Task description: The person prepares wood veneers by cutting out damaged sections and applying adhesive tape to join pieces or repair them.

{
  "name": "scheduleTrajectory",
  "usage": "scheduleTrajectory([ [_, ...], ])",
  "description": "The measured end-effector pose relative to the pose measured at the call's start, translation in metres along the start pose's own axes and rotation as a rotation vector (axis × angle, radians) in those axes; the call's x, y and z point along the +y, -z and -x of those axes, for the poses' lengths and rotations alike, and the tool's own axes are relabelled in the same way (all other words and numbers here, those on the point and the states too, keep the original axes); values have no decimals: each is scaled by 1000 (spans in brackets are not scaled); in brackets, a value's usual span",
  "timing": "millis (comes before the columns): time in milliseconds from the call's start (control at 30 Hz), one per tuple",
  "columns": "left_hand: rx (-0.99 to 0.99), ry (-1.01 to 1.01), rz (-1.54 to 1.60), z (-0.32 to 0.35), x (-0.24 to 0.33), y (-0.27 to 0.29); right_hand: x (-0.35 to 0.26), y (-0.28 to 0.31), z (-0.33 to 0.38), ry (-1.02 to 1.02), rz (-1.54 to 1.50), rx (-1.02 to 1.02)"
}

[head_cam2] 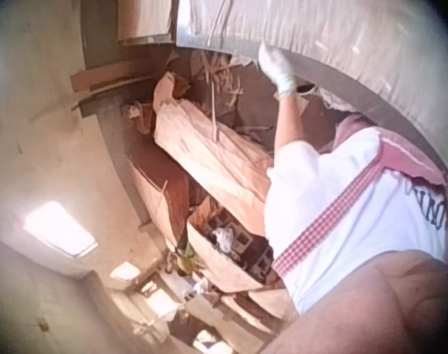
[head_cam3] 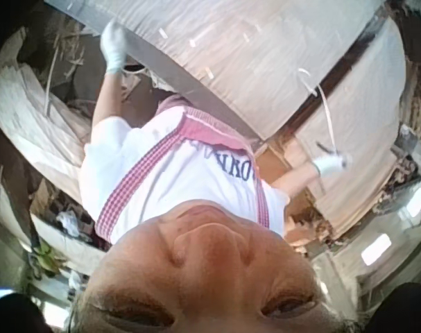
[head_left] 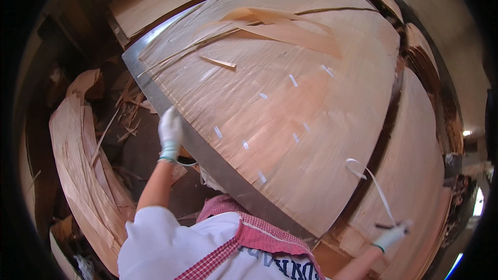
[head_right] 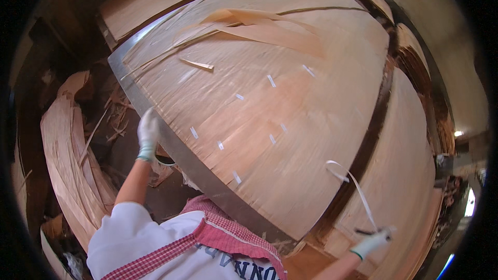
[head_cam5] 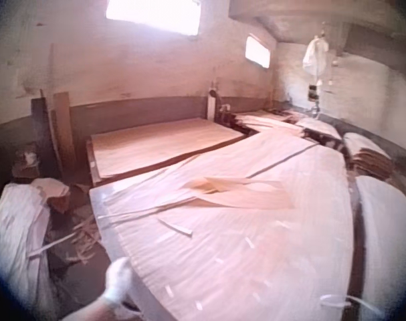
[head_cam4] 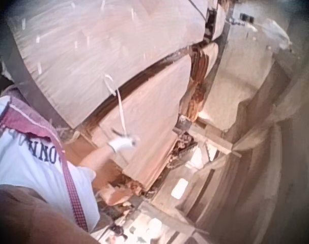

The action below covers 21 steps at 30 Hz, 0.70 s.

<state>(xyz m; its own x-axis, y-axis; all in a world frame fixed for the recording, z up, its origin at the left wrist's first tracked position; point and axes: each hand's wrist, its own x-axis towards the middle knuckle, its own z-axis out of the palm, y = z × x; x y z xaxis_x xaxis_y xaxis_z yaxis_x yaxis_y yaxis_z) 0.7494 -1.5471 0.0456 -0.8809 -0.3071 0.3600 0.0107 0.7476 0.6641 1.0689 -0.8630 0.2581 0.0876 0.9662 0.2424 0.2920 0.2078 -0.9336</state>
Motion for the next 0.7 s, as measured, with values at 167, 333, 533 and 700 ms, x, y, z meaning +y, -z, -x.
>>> scheduleTrajectory([
  [167, -9, 182, -68, 12, -109, 95, -79, 215, 4, 787, 548, 488],
  [333, -106, -75, 1, -28, -98, 92, -49, 200, 147, 494, 787, -9],
  [533, -233, -28, 121, -100, -146, 79, 62, 109, 304, -350, 326, -660],
  [700, -211, -182, 25, -134, -159, 90, 124, 38, 337, -799, -403, -661],
])
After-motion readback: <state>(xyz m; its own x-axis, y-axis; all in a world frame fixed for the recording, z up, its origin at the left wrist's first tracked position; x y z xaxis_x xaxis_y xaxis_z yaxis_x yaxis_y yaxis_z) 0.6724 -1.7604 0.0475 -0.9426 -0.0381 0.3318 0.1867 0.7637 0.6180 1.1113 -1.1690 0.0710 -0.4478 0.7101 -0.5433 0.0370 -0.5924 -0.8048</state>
